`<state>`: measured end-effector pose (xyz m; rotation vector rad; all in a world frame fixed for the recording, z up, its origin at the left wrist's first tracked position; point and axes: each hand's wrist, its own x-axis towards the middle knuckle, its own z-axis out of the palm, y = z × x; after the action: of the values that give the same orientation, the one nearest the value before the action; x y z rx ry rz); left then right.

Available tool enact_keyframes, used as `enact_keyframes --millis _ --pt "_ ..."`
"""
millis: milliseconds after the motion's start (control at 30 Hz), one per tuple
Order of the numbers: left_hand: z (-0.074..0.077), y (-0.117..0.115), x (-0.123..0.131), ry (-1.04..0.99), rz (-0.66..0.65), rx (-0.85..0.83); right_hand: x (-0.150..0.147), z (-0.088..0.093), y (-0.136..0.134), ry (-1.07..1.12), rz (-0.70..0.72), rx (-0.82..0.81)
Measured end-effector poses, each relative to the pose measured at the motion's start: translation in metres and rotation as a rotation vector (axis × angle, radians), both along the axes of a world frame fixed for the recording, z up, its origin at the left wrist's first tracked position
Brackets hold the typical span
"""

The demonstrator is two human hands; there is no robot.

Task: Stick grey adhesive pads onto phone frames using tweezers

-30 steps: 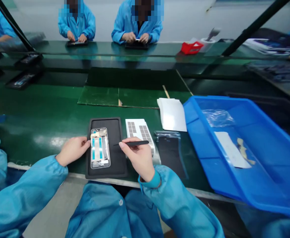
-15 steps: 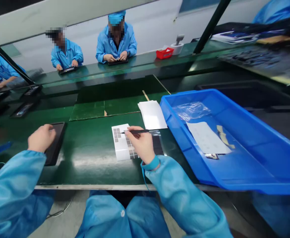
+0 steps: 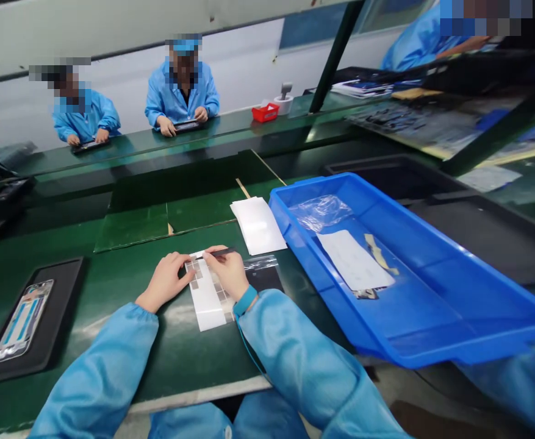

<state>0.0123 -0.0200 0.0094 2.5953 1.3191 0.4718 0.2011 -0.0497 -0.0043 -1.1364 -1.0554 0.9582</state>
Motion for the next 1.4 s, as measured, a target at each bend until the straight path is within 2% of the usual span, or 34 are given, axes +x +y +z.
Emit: enact_keyframes --millis 267,400,667,833,967,1100,1200,1400 --pt "0.0 -0.002 0.001 0.026 -0.004 -0.01 0.003 -0.002 -0.003 -0.043 0.031 -0.024" --pt "-0.001 0.002 0.001 0.051 0.02 -0.006 0.006 -0.006 0.0 -0.202 0.029 -0.012" --pt "-0.003 0.001 0.001 0.038 -0.01 0.03 0.009 -0.006 -0.001 -0.349 0.021 -0.049" --pt "-0.002 0.003 0.0 0.045 -0.002 0.017 0.01 -0.006 0.0 -0.339 0.015 -0.058" --pt "-0.003 -0.002 0.002 -0.041 0.005 -0.028 0.01 -0.007 -0.001 -0.311 0.019 -0.059" --pt "-0.001 -0.003 0.002 -0.192 0.12 -0.081 0.007 -0.003 -0.003 -0.265 0.067 -0.021" --pt "0.006 0.027 -0.002 -0.245 0.324 -0.059 0.005 0.002 -0.004 -0.264 0.065 -0.025" --pt "0.038 0.148 -0.006 -0.289 0.816 -0.05 0.003 0.008 -0.007 -0.236 0.076 -0.028"
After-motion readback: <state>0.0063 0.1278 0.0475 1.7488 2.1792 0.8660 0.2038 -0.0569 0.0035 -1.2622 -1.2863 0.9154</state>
